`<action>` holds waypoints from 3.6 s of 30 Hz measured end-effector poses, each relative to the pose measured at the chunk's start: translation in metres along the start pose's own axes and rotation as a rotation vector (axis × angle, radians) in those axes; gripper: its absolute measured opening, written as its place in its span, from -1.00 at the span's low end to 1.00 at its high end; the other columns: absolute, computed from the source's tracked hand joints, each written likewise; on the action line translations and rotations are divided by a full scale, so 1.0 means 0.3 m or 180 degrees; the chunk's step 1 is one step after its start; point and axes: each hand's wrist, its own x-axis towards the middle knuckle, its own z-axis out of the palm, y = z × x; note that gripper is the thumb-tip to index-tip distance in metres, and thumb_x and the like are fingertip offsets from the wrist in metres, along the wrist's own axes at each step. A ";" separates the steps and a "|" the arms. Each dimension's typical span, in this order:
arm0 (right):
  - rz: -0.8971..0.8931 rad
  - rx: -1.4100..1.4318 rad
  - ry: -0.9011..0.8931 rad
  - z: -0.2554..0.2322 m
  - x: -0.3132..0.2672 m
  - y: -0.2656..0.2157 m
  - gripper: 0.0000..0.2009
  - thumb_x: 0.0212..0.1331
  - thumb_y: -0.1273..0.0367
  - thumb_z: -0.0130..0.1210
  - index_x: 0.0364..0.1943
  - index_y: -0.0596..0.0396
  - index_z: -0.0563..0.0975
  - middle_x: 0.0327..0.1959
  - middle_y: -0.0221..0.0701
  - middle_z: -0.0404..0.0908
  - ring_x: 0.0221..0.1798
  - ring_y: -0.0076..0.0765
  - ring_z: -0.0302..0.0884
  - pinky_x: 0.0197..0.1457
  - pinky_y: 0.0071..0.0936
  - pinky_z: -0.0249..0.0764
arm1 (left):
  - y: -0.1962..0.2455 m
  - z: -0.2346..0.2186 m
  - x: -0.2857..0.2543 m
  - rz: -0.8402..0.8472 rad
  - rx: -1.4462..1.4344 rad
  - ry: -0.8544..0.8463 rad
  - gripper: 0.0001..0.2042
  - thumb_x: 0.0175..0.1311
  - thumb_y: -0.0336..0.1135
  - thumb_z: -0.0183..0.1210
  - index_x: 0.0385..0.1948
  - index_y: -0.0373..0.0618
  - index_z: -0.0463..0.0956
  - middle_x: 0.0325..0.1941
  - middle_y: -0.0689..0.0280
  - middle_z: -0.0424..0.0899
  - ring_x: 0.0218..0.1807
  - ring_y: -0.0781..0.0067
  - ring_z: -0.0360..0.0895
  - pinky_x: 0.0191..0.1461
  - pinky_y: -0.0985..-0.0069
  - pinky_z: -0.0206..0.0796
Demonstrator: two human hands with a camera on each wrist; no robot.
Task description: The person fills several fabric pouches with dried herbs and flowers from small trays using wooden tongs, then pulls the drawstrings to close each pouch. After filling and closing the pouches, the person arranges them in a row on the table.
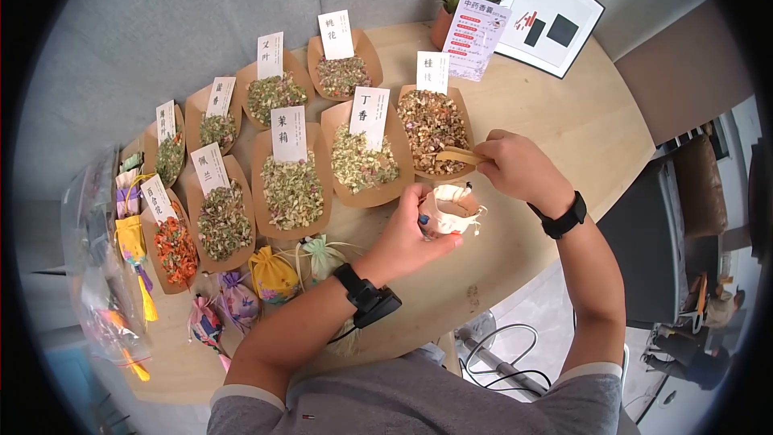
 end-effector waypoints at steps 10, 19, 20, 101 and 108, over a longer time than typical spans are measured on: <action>-0.0184 -0.0633 0.0257 0.033 0.005 0.001 -0.82 0.00 0.53 0.23 -0.26 0.15 0.68 -0.32 -0.24 0.65 -0.25 0.04 0.63 -0.15 -0.14 0.56 | 0.004 0.000 -0.002 -0.0049 0.0090 0.0016 -0.24 0.08 -0.23 0.51 0.20 -0.31 0.19 0.00 0.18 0.50 -0.05 0.50 0.48 0.00 0.46 0.43; -0.0075 0.0060 0.0495 -0.084 -0.043 -0.024 -0.83 0.02 0.56 0.19 -0.26 0.21 0.66 -0.35 -0.19 0.62 -0.28 0.05 0.60 -0.20 -0.14 0.52 | -0.025 0.002 0.001 0.0061 0.0090 0.0068 -0.21 0.06 -0.19 0.52 0.22 -0.31 0.18 0.03 0.15 0.48 0.00 0.43 0.45 0.07 0.41 0.40; -0.0002 0.0318 0.0411 -0.125 -0.057 -0.046 -0.83 0.02 0.56 0.21 -0.26 0.22 0.66 -0.36 -0.20 0.62 -0.30 0.02 0.59 -0.22 -0.17 0.50 | -0.026 0.002 0.000 0.0060 0.0090 0.0068 -0.21 0.06 -0.19 0.52 0.22 -0.31 0.18 0.03 0.15 0.48 0.00 0.43 0.45 0.07 0.41 0.40; -0.0024 0.0690 0.0386 -0.231 -0.110 -0.075 -0.79 0.03 0.62 0.28 -0.20 0.25 0.65 -0.38 -0.24 0.60 -0.35 -0.19 0.60 -0.26 -0.34 0.51 | -0.011 0.001 -0.001 -0.0071 -0.0130 0.0020 -0.19 0.08 -0.18 0.52 0.24 -0.34 0.17 0.08 0.11 0.48 0.05 0.43 0.48 0.10 0.41 0.43; -0.0029 0.0962 -0.0535 -0.266 -0.161 -0.119 -0.72 0.01 0.60 0.31 -0.12 0.25 0.67 -0.35 -0.26 0.63 -0.33 -0.25 0.60 -0.26 -0.40 0.49 | -0.012 0.000 0.003 -0.0140 0.0000 -0.0018 -0.20 0.08 -0.19 0.52 0.24 -0.32 0.17 0.07 0.14 0.49 0.04 0.45 0.48 0.08 0.42 0.44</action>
